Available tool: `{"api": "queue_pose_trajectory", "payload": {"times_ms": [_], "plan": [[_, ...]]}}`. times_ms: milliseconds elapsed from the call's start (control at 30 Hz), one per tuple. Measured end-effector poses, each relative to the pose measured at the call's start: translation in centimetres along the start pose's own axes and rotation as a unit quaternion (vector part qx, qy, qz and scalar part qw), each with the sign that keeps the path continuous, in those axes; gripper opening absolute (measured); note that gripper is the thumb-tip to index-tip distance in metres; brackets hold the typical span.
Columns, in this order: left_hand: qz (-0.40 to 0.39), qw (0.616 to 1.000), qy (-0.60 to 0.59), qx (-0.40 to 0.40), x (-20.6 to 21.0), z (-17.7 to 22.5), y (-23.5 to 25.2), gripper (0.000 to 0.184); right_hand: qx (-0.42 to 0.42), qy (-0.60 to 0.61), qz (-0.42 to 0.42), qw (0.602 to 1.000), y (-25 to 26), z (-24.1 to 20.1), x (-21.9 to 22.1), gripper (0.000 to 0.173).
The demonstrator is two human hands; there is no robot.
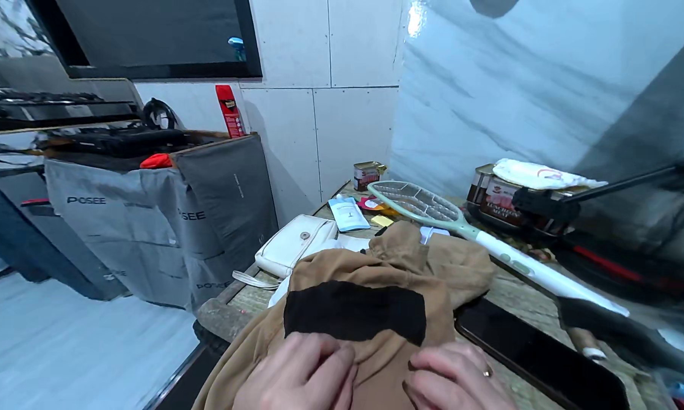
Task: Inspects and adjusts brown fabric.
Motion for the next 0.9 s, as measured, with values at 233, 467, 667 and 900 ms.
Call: {"api": "queue_pose_trajectory", "payload": {"times_ms": [233, 467, 667, 900], "plan": [[0.055, 0.996, -0.024, 0.06, 0.3, 0.9, -0.7, 0.014, 0.002, -0.026, 0.012, 1.0, 1.5, -0.6, 1.3, 0.008], [0.027, 0.992, -0.122, 0.033, 0.0, -0.1, -0.8, 0.025, -0.065, -0.027, 0.026, 0.997, -0.1, 0.1, 1.5, 0.017], [-0.022, 0.998, -0.01, -0.066, -0.5, -3.6, 0.5, 0.027, -0.053, -0.05, 0.015, 0.997, -0.6, 0.7, 1.5, 0.017], [0.017, 0.985, -0.115, -0.13, -0.1, -5.7, 0.4, 0.034, -0.03, 0.003, 0.001, 1.0, -0.1, 0.6, 0.8, 0.027]]}}
Point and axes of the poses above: each hand's wrist, its own y-axis towards the middle knuckle, its own x-axis out of the palm, z = x × y, the point moved 3 cm from there along y, towards the middle knuckle, and after that the axes turned 2 degrees about -z, right-handed, at the moved point
